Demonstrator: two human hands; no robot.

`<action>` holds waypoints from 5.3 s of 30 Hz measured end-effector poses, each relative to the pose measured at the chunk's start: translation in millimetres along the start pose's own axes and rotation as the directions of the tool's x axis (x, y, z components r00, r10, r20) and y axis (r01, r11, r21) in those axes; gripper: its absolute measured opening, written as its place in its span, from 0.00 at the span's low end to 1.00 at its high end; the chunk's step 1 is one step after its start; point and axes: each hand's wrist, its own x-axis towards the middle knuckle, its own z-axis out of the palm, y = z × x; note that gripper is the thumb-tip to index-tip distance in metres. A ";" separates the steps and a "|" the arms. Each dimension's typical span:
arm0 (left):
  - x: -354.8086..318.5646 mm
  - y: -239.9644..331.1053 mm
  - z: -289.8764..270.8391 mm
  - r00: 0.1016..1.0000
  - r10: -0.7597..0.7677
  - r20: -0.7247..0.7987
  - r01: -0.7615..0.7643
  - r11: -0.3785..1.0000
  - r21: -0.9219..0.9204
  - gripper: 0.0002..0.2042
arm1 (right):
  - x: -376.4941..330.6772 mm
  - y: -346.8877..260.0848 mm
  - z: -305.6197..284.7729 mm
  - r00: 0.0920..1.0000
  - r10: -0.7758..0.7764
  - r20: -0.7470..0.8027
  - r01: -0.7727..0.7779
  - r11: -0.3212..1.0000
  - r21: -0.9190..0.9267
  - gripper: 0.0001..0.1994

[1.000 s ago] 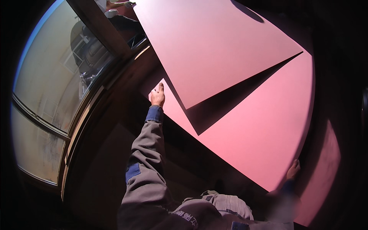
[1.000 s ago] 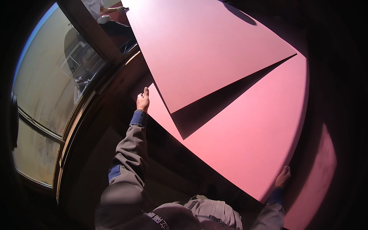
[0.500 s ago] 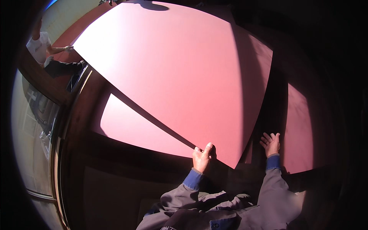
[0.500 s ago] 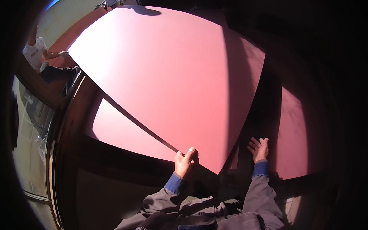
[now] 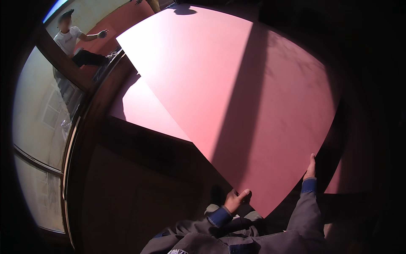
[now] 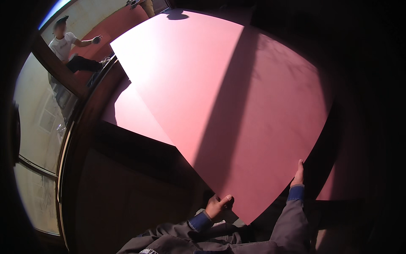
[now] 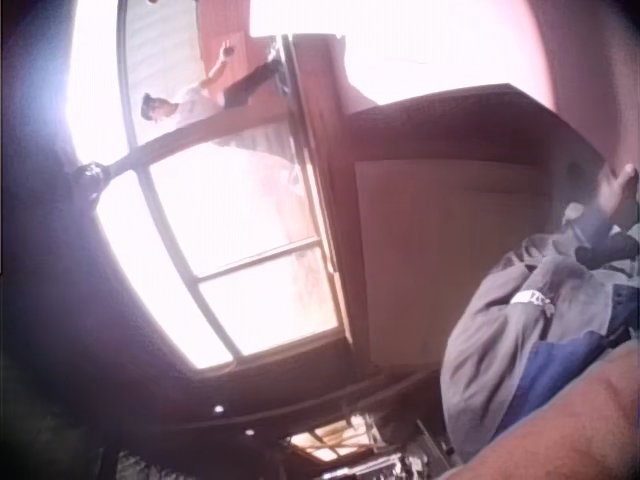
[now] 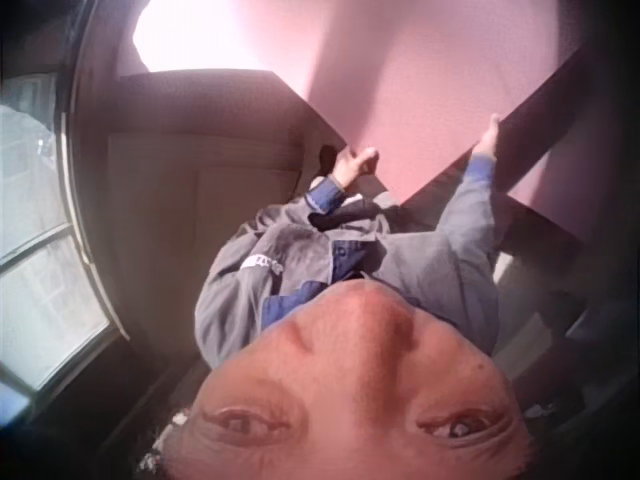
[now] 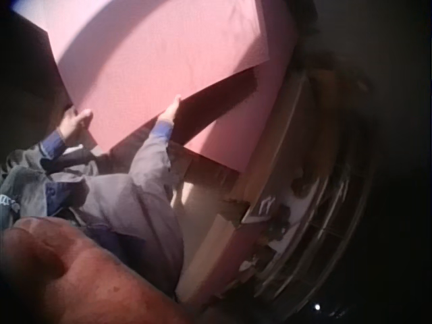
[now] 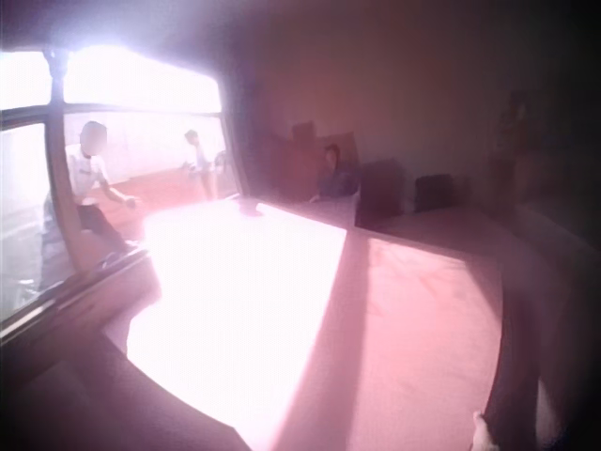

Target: The person repeatedly lifts and lowers a large pink rectangular panel on a curved wooden surface. The hands grasp the panel edges and move it up and down in a repetitive motion throughout the clip.

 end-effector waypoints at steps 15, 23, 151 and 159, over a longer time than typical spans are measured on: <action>-141.4 -64.2 22.7 0.956 -0.284 0.075 0.290 0.953 -0.084 0.14 | -49.5 3.4 -213.4 0.999 0.008 0.040 -0.013 0.993 0.120 0.34; -208.9 -27.2 -90.8 0.995 -0.087 -0.058 0.089 0.996 0.026 0.12 | -159.7 118.8 -199.3 0.991 -0.081 -0.110 0.091 0.992 0.087 0.31; -60.6 243.8 -289.6 0.486 0.764 -0.425 -0.416 0.630 0.656 0.16 | -158.0 152.7 128.8 0.869 -0.431 0.241 0.384 0.284 -0.879 0.22; 100.4 367.7 -384.4 0.415 0.787 -0.457 -0.189 0.566 0.802 0.39 | -173.9 141.0 138.3 0.896 -0.419 0.145 0.308 0.354 -0.883 0.24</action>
